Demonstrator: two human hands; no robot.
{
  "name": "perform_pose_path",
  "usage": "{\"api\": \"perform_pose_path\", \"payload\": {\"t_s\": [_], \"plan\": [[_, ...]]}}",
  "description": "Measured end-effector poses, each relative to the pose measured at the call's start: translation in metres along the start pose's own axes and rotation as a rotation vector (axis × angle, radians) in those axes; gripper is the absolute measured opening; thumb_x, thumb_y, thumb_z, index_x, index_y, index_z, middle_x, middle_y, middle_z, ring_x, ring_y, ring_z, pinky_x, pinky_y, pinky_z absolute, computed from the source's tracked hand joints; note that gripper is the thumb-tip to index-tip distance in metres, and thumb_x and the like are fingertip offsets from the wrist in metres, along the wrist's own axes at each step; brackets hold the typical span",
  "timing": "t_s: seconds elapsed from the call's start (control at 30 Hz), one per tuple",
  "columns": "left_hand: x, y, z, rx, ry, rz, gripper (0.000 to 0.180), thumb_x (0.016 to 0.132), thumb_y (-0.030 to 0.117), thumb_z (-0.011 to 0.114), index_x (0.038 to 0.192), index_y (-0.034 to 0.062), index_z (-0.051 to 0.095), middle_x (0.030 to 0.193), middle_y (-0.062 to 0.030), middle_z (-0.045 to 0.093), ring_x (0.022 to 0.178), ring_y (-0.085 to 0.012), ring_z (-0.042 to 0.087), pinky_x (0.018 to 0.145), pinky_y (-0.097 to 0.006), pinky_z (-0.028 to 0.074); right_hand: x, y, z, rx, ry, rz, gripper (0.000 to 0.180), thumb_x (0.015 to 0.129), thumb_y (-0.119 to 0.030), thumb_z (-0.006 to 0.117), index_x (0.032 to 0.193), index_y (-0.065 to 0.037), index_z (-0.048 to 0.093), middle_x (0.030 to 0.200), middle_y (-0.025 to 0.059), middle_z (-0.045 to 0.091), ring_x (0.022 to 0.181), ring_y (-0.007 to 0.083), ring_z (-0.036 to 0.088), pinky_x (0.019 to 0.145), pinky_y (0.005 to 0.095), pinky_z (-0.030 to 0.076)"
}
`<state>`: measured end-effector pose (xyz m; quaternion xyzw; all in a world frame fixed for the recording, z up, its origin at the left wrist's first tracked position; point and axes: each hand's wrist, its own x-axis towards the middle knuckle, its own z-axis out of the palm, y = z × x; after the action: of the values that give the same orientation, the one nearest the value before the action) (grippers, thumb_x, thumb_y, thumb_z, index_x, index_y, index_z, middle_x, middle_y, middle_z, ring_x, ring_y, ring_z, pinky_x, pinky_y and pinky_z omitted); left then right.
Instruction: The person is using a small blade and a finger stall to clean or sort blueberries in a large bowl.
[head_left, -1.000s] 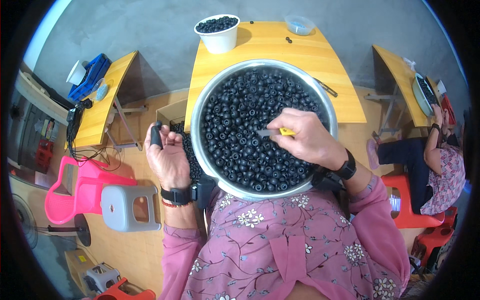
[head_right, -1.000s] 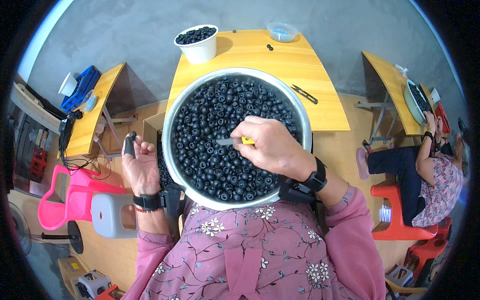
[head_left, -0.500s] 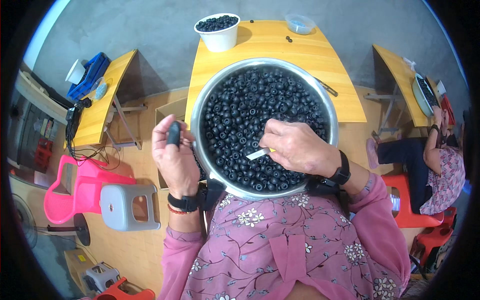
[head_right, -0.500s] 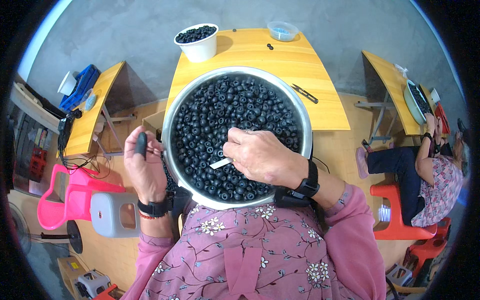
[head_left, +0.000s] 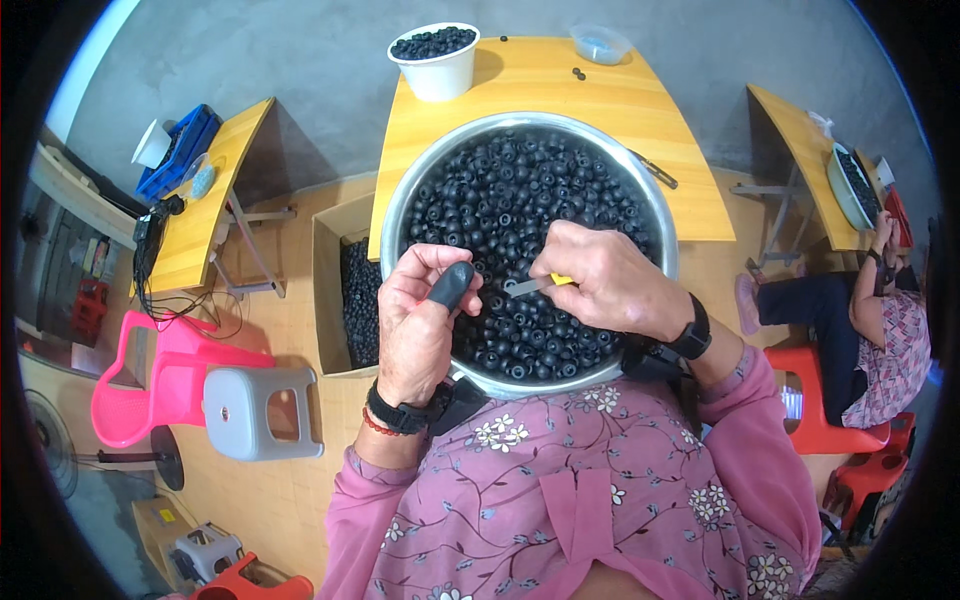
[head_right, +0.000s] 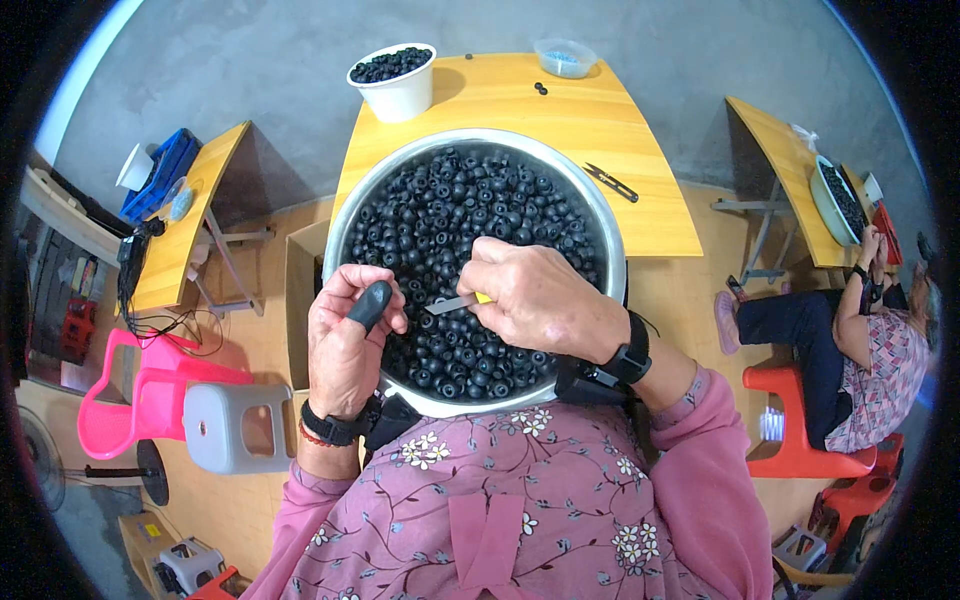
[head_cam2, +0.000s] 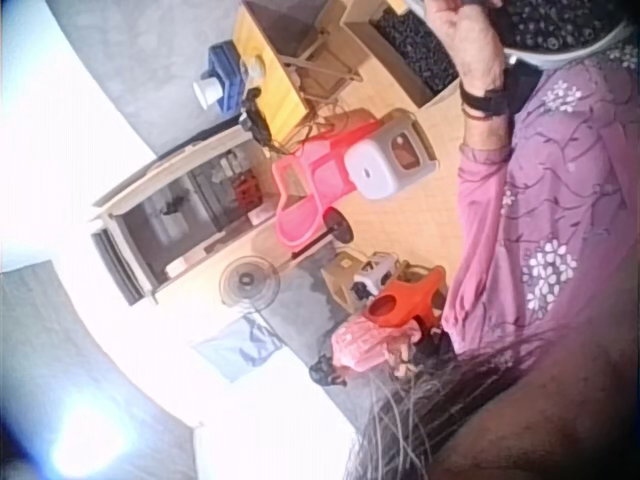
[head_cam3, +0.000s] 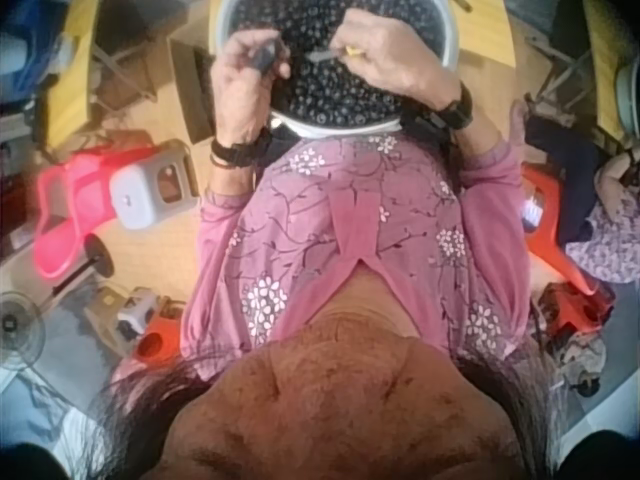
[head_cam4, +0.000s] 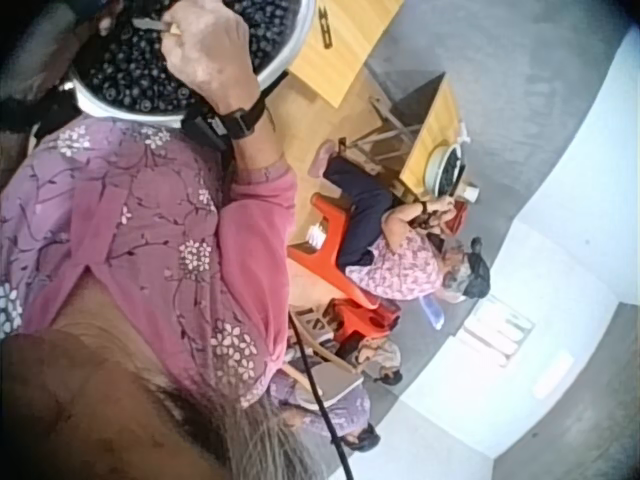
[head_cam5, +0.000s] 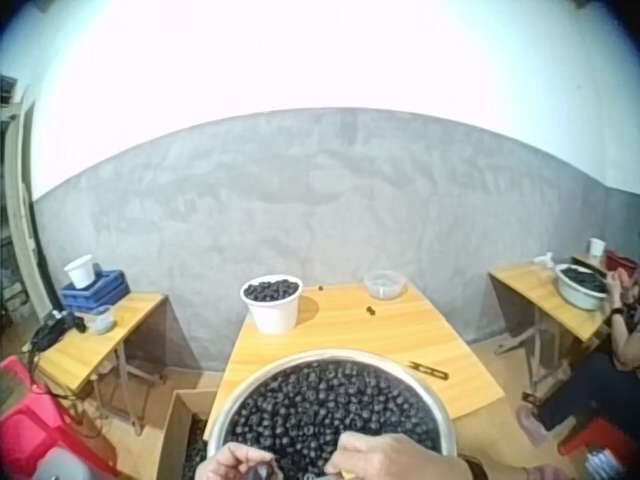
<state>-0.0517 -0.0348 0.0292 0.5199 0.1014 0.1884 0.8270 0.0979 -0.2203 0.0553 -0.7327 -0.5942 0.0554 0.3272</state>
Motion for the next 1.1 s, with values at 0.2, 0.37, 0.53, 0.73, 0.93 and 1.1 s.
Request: {"api": "perform_pose_path", "payload": {"t_s": [0.2,0.37,0.53,0.73,0.93,1.1], "plan": [[0.003,-0.008,-0.005,-0.138,0.012,-0.018,0.014,0.097,0.008,0.062,0.110,0.0009,0.061,0.094,-0.0080,0.065,0.077,-0.0126,0.062,0.071,-0.027,0.052,-0.002,-0.002,0.007,-0.025,-0.066,-0.008,0.016,0.077,-0.012,0.079,0.087,-0.005,0.069,0.083,0.0090,0.058,0.071,0.0310,0.063,0.062,0.0406,0.050],[0.003,-0.011,-0.008,-0.136,0.047,-0.017,0.014,0.099,0.009,0.059,0.111,0.0018,0.060,0.095,-0.0083,0.064,0.076,-0.0137,0.061,0.072,-0.028,0.051,0.001,-0.005,0.008,-0.078,-0.096,0.003,0.016,0.078,-0.016,0.078,0.087,-0.005,0.069,0.082,0.0094,0.059,0.072,0.0311,0.064,0.062,0.0412,0.050],[0.003,-0.011,-0.005,-0.133,0.050,-0.029,0.013,0.099,0.008,0.057,0.110,0.0020,0.060,0.095,-0.0080,0.064,0.076,-0.0141,0.061,0.073,-0.029,0.051,0.003,-0.005,0.010,-0.102,-0.096,0.005,0.016,0.079,-0.017,0.077,0.086,-0.005,0.069,0.082,0.0095,0.059,0.072,0.0315,0.065,0.062,0.0412,0.050],[0.001,-0.007,-0.002,-0.026,0.005,0.004,0.018,0.098,0.011,0.062,0.112,0.0003,0.062,0.096,-0.0078,0.066,0.078,-0.0120,0.062,0.072,-0.026,0.051,0.004,0.001,0.007,0.227,0.060,-0.003,0.012,0.078,-0.005,0.074,0.088,-0.002,0.068,0.084,0.0105,0.061,0.073,0.0294,0.064,0.063,0.0385,0.050],[-0.004,-0.001,0.011,0.019,-0.120,-0.037,0.012,0.096,0.005,0.063,0.107,0.0008,0.063,0.092,-0.0041,0.068,0.074,-0.0076,0.060,0.070,-0.022,0.051,0.007,-0.017,-0.001,0.210,0.112,-0.105,0.017,0.078,-0.004,0.074,0.095,-0.004,0.068,0.085,0.0089,0.061,0.074,0.0266,0.065,0.063,0.0363,0.051],[-0.001,-0.006,0.002,-0.128,-0.252,-0.099,0.012,0.095,0.000,0.066,0.106,0.0014,0.060,0.096,-0.0071,0.068,0.080,-0.0118,0.067,0.072,-0.023,0.055,0.007,-0.025,-0.001,0.222,0.124,-0.109,0.022,0.076,-0.001,0.075,0.097,-0.004,0.069,0.087,0.0090,0.062,0.074,0.0268,0.065,0.065,0.0343,0.052]]}}
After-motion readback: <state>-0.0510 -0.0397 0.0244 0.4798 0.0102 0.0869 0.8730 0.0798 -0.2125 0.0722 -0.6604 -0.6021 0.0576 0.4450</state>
